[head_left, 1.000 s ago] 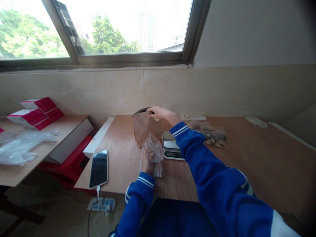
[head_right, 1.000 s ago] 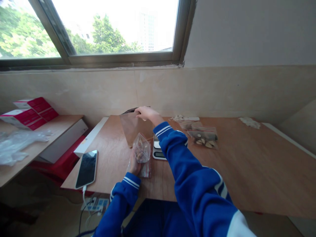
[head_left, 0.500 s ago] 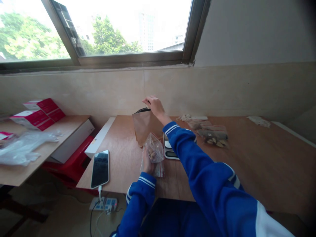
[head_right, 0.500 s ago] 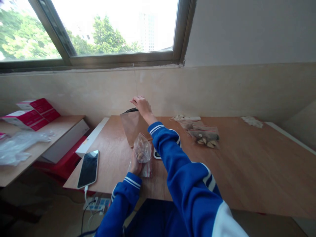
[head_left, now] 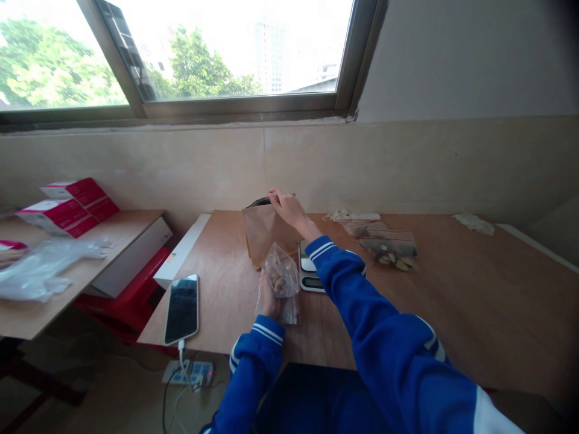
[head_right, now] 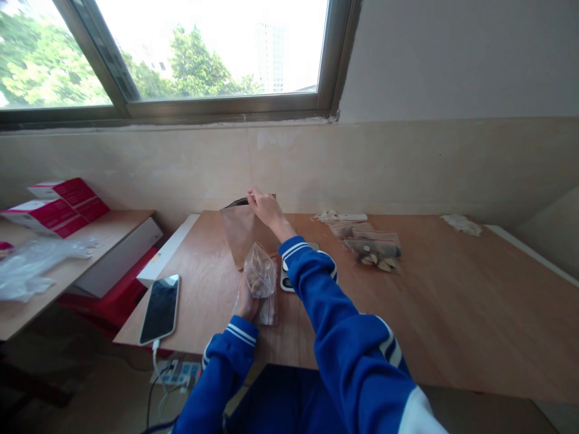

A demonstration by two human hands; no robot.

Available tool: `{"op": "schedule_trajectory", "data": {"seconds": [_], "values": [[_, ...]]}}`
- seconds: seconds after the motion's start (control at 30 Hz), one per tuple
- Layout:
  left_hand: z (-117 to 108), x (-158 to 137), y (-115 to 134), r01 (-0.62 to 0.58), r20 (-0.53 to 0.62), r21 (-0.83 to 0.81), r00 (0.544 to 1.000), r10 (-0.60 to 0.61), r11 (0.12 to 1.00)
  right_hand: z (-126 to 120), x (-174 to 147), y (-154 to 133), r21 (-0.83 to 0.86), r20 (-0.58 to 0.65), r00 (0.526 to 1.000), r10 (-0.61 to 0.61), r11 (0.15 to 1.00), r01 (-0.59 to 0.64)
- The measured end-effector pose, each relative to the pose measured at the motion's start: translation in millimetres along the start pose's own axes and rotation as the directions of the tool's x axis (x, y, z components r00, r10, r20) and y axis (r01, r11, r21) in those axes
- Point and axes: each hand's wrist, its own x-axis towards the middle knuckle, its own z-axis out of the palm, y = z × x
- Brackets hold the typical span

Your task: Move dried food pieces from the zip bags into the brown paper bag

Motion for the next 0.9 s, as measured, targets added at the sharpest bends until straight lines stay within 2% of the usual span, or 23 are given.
{"op": "schedule_trajectory", "data": {"seconds": [0.07,0.13,0.2,0.23,0.3,0.37,0.43,0.5,0.57,0.67,0.77,0.9], "values": [[0.3,-0.9,0.5,-0.002,0.015,0.0,1.0,0.002,1.0,-2.9,0.3,-2.7,-0.01,-0.017,1.0,0.009,1.0,-0.009],[0.7,-2.5,1.1,-0.006,0.025,-0.004,1.0,0.007,1.0,-7.7,-2.8,-6.5,-0.03,-0.118,0.993,-0.012,1.0,0.009],[1.9,-4.8,2.3,-0.008,0.034,-0.014,0.999,0.008,1.0,-14.1,-11.9,-10.9,0.025,-0.203,0.979,-0.014,0.999,0.019],[2.7,-6.1,3.0,-0.006,0.041,-0.019,0.999,0.007,1.0,-17.8,-19.3,-13.0,0.089,-0.201,0.98,0.007,0.996,0.011],[4.3,-8.2,4.1,-0.003,0.05,-0.029,0.999,0.005,1.0,-25.6,-39.4,-16.6,0.248,-0.08,0.995,0.064,0.968,-0.043],[4.9,-8.6,4.6,0.001,0.054,-0.037,0.999,0.001,0.999,-32.4,-64.6,-19.3,0.373,0.156,0.981,0.112,0.913,-0.164],[4.0,-7.4,4.1,-0.01,0.065,-0.051,0.998,0.013,0.999,-36.1,-90.3,-21.3,0.431,0.419,0.903,0.096,0.854,-0.291],[2.1,-5.4,3.1,-0.036,0.084,-0.069,0.996,0.042,0.997,-34.8,-111.7,-23.1,0.446,0.593,0.805,0.001,0.832,-0.329],[0.5,-4.0,2.7,-0.055,0.101,-0.082,0.993,0.063,0.995,-28.3,-126.3,-24.5,0.438,0.643,0.761,-0.086,0.857,-0.273],[2.1,-6.0,5.1,-0.03,0.142,-0.082,0.989,0.041,0.996,-13.3,-137.0,-25.0,0.415,0.644,0.744,-0.179,0.899,-0.143],[8.7,-12.4,10.1,-0.016,0.229,-0.061,0.973,0.03,0.998,-0.5,-141.3,-24.2,0.41,0.667,0.708,-0.231,0.908,-0.09],[13.9,-19.3,14.5,-0.071,0.193,-0.01,0.979,0.072,0.997,7.4,-145.4,-23.5,0.381,0.659,0.719,-0.219,0.922,-0.07]]}}
